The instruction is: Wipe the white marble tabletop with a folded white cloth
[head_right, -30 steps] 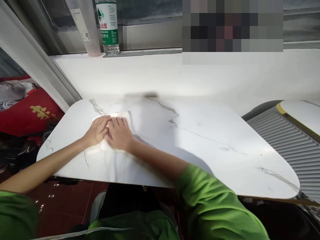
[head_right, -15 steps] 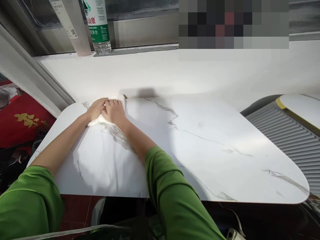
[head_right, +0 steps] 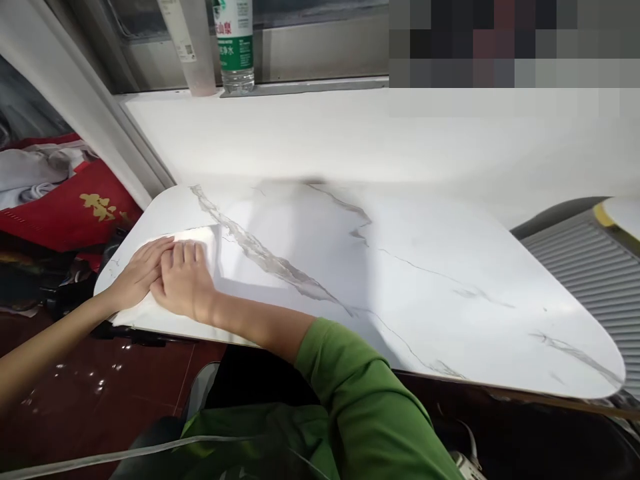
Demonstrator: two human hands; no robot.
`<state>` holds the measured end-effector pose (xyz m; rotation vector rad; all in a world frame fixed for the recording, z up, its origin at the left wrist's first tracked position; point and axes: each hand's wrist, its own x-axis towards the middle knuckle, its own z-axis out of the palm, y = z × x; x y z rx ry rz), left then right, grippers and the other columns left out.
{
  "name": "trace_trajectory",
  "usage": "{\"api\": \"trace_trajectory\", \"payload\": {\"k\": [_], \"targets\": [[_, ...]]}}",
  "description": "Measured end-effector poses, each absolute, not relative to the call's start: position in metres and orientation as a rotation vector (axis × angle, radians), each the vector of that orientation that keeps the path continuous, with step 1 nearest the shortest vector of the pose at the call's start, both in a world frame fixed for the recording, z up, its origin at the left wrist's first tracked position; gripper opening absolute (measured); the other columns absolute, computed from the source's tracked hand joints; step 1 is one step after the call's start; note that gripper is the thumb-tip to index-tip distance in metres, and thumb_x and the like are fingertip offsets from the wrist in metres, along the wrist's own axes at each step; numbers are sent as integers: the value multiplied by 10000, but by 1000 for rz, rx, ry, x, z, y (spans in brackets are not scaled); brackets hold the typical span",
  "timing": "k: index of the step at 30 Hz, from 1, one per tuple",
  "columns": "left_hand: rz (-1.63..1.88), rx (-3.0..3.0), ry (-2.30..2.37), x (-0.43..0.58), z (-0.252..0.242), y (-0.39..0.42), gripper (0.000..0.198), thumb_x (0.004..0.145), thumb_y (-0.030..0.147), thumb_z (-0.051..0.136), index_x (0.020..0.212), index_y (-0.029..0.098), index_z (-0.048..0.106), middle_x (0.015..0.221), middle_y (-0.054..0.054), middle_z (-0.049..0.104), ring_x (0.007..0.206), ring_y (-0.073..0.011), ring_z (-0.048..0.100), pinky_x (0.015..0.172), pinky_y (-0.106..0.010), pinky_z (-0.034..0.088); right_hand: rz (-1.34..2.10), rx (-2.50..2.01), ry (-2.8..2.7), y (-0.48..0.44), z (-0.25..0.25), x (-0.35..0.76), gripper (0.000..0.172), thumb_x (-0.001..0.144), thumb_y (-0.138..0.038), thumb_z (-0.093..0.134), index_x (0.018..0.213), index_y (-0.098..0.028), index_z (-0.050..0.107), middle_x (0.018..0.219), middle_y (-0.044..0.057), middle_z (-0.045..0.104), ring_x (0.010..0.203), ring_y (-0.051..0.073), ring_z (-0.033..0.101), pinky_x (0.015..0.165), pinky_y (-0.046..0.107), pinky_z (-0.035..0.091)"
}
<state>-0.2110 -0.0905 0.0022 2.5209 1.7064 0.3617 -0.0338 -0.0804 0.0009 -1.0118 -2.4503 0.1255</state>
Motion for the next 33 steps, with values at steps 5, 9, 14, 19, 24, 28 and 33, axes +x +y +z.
{"api": "trace_trajectory", "payload": {"k": [5,9,14,19,24,28,33], "targets": [[415,2481,1817,-250,4,-126,512,975,342,252,1446,202,396,1528,-101,425,1426,-287,365,1208,-504,261,176,-852,-2516,-98,3,-69,546,947,-383,452,1308,20,523,1384,276,521,1266,394,440,1131,544,248],[390,2382,1872,-259,11,-109,522,957,363,267,1421,188,433,1503,-104,458,1408,-290,383,1204,-501,270,188,-832,-2516,-79,2,-85,531,946,-379,443,1299,7,535,1346,266,544,1225,393,464,1108,542,266],[399,2360,1870,-263,12,-44,548,915,354,287,1395,164,471,1498,-105,474,1404,-266,392,1208,-458,263,242,-931,-2500,-23,3,-96,454,940,-342,440,1250,-38,571,1305,229,575,1197,370,476,1085,523,287],[421,2380,1820,-260,7,49,551,897,323,320,1385,132,491,1476,-124,501,1390,-274,413,1199,-437,269,212,-1061,-2475,55,1,-99,425,930,-303,448,1254,-55,568,1308,217,584,1195,356,484,1063,497,304],[460,2381,1733,-247,8,118,520,880,290,363,1353,156,530,1440,-100,545,1358,-270,451,1187,-413,290,141,-1200,-2357,109,-9,-97,439,935,-259,414,1297,-46,542,1310,212,590,1205,346,481,1067,474,290],[467,2389,1711,-242,8,122,529,886,288,355,1366,135,518,1452,-110,533,1370,-268,438,1191,-410,277,123,-1203,-2316,115,-14,-95,419,942,-274,419,1272,-56,557,1293,205,603,1200,343,486,1071,473,288],[396,2436,1763,-236,5,87,521,905,252,319,1378,129,500,1494,-120,487,1409,-258,394,1206,-417,246,121,-1127,-2347,87,-13,-83,415,937,-289,439,1256,-60,573,1284,203,607,1188,340,489,1068,466,300]]}}
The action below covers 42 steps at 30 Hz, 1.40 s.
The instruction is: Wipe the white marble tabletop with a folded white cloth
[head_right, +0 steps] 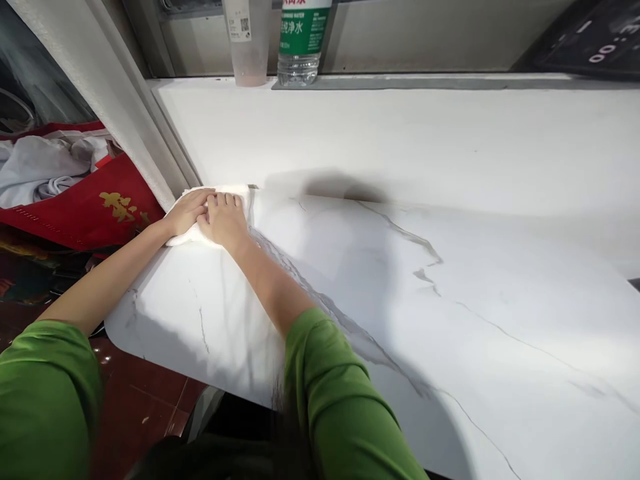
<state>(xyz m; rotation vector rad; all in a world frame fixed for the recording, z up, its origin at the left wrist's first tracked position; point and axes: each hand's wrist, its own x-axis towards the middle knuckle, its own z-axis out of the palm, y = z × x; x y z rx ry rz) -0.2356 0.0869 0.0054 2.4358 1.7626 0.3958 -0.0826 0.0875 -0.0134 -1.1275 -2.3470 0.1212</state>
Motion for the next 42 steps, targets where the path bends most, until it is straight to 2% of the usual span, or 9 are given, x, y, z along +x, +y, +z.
{"api": "trace_trajectory", "payload": {"k": [6,11,16,19,23,28,31,36,42], "targets": [[384,2406,1897,-200,6,-7,537,916,235,304,1418,121,457,1525,-127,453,1429,-261,375,1212,-467,244,159,-968,-2429,15,-10,-43,424,921,-312,465,1232,-52,589,1306,212,593,1210,344,473,1084,487,307],[415,2421,1915,-159,8,-103,541,925,234,288,1422,107,458,1514,-147,466,1436,-276,381,1217,-498,245,153,-804,-2470,-68,-9,3,501,931,-354,426,1275,-21,572,1353,231,559,1261,354,448,1122,526,299],[410,2482,1840,-132,6,-142,532,922,217,305,1414,100,472,1503,-152,482,1438,-286,380,1223,-501,242,173,-805,-2481,-109,-13,36,533,937,-356,425,1346,-30,530,1409,242,523,1301,366,433,1140,557,301],[413,2467,1858,-126,3,-123,516,922,230,323,1401,116,477,1490,-150,494,1428,-290,392,1212,-507,254,201,-808,-2486,-90,-13,40,505,919,-351,444,1323,-66,548,1390,220,542,1276,357,453,1123,560,317],[440,2441,1881,-127,-1,-55,492,922,240,344,1382,127,474,1485,-152,492,1417,-296,394,1196,-513,258,210,-831,-2493,-25,-12,36,433,917,-320,438,1253,-95,593,1315,186,592,1216,315,496,1094,483,341],[428,2480,1825,-119,2,50,463,924,193,340,1346,67,482,1435,-174,525,1360,-285,443,1177,-438,277,157,-1044,-2447,63,-12,36,440,916,-263,428,1291,-81,567,1330,174,588,1228,308,488,1098,437,305],[443,2489,1788,-104,5,90,422,933,170,330,1303,80,511,1402,-156,554,1334,-271,467,1159,-409,296,126,-1120,-2427,98,-13,45,444,916,-245,421,1308,-87,554,1355,168,579,1240,309,481,1099,435,299],[475,2456,1816,-85,3,101,429,916,140,351,1311,95,513,1439,-158,529,1360,-263,443,1165,-426,281,122,-1128,-2431,111,-13,62,444,925,-238,400,1319,-96,548,1356,161,585,1256,293,479,1100,427,307],[516,2513,1711,-68,-3,63,446,925,168,346,1341,128,502,1447,-137,528,1381,-263,427,1180,-445,262,74,-1151,-2387,68,-15,85,441,912,-260,420,1292,-93,570,1336,172,596,1239,298,495,1092,432,325]]}}
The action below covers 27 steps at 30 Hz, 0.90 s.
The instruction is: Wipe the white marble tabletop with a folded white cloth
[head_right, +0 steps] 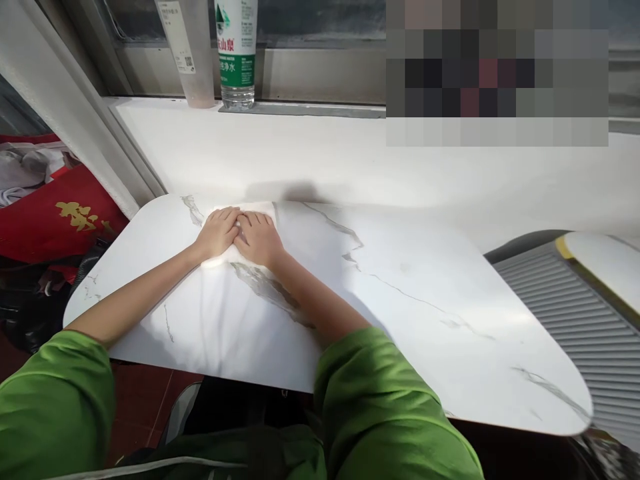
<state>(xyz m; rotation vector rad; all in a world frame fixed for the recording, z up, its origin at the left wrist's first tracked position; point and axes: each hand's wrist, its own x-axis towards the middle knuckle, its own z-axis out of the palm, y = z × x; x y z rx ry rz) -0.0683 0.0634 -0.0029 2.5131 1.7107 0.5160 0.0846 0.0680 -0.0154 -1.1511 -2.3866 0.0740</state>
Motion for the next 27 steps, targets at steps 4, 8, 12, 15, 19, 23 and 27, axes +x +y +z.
{"api": "trace_trajectory", "payload": {"k": [4,8,12,15,19,23,27], "targets": [[500,2540,1693,-44,-4,6,469,942,200,338,1383,116,473,1497,-152,481,1428,-296,377,1200,-493,224,87,-1066,-2405,14,-15,114,464,897,-274,420,1296,-90,569,1327,177,599,1226,303,509,1085,447,356],[482,2579,1663,-19,-3,-64,493,954,226,331,1407,79,459,1506,-180,468,1448,-331,355,1214,-524,205,91,-1007,-2439,-53,-11,145,492,895,-310,419,1294,-63,566,1339,209,578,1249,328,495,1107,488,359],[497,2650,1533,-2,-1,-107,506,956,223,334,1441,126,439,1517,-157,466,1469,-321,334,1218,-545,209,86,-1056,-2437,-104,-10,164,500,890,-327,439,1333,-115,534,1392,213,538,1310,347,456,1124,553,342],[488,2645,1484,4,-1,-111,521,940,218,349,1446,139,441,1509,-154,478,1466,-321,340,1213,-551,221,89,-1105,-2402,-114,-10,170,491,883,-321,446,1331,-140,532,1382,210,546,1308,346,462,1115,563,349],[480,2635,1469,9,-2,-80,517,931,228,352,1425,111,448,1493,-179,485,1448,-330,360,1200,-552,228,118,-1107,-2395,-84,-11,175,463,875,-318,451,1293,-149,558,1349,189,570,1249,333,496,1083,529,378],[531,2590,1507,18,-4,-12,458,929,207,346,1356,116,484,1458,-165,511,1397,-304,409,1188,-516,245,101,-1143,-2426,-16,-11,182,476,889,-306,423,1289,-91,563,1337,189,585,1222,318,507,1065,476,384],[615,2501,1585,33,-3,67,362,909,197,410,1238,144,552,1334,-145,599,1292,-276,500,1155,-458,301,55,-1211,-2457,60,-10,186,483,909,-239,379,1337,-76,534,1404,181,557,1270,307,489,1096,458,339]]}}
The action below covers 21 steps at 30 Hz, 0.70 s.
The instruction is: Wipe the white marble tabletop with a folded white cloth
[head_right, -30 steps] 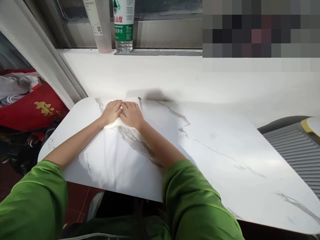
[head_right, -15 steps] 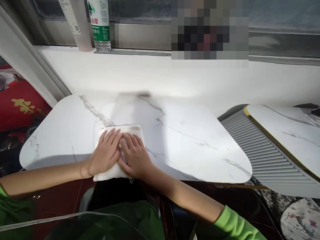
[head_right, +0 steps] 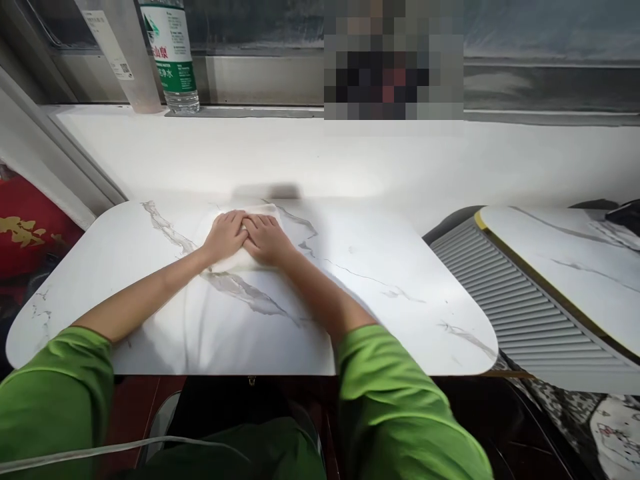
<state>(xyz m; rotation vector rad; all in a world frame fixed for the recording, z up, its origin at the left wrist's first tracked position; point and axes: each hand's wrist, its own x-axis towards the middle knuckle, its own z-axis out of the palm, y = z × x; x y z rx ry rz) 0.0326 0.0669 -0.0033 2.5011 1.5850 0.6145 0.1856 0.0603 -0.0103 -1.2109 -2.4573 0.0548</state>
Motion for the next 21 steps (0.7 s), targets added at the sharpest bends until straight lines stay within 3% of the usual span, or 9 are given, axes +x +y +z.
{"api": "trace_trajectory", "payload": {"k": [8,16,21], "targets": [[581,2471,1567,43,-2,115,427,939,187,365,1335,143,518,1490,-126,500,1417,-256,396,1195,-466,236,40,-1335,-2405,102,-13,190,484,940,-252,371,1373,-84,510,1470,166,512,1323,297,460,1122,449,310],[389,2595,1412,51,-2,14,516,953,239,383,1456,125,406,1583,-141,377,1492,-271,282,1237,-492,150,-15,-1205,-2439,-6,-13,219,507,957,-325,349,1342,-46,526,1430,221,527,1276,343,480,1074,505,370],[315,2583,1283,63,4,-55,575,933,276,413,1480,100,375,1600,-155,339,1511,-279,235,1252,-500,108,-48,-1204,-2413,-88,-12,235,509,966,-349,369,1376,-73,487,1436,226,517,1354,341,432,1103,514,363]]}}
